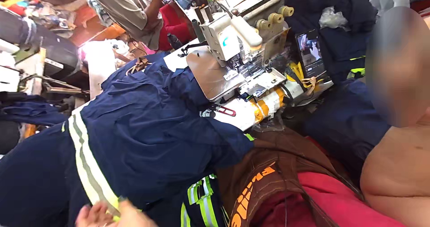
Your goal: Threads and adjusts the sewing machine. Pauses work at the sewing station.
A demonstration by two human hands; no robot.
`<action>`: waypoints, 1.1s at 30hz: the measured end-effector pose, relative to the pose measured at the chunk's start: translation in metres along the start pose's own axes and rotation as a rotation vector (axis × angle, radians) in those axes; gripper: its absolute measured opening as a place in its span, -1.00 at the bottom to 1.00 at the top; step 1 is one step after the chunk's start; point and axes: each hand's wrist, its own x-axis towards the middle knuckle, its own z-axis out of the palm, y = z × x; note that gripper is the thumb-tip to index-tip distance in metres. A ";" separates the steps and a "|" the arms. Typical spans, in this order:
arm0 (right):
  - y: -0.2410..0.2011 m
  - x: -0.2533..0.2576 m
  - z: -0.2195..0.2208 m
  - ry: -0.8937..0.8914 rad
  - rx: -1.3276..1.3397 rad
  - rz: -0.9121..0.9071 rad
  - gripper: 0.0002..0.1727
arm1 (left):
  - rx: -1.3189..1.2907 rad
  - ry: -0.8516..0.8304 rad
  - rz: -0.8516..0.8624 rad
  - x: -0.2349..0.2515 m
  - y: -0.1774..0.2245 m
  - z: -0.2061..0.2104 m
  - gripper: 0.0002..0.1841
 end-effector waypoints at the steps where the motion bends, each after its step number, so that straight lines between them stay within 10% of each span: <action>1: 0.003 0.000 -0.004 0.019 -0.046 0.005 -0.69 | -0.018 -0.029 0.030 -0.005 0.007 0.023 -0.27; 5: 0.012 0.002 -0.025 0.065 -0.269 0.072 -0.36 | -0.060 -0.068 0.139 -0.012 0.043 0.095 -0.37; 13: 0.029 0.003 -0.072 0.233 -0.277 -0.017 -0.72 | 0.507 -0.168 0.200 -0.023 0.029 0.177 -0.51; 33: 0.170 0.072 0.015 -0.429 -1.118 0.345 -0.68 | 0.756 -0.107 0.260 -0.031 0.031 0.188 -0.55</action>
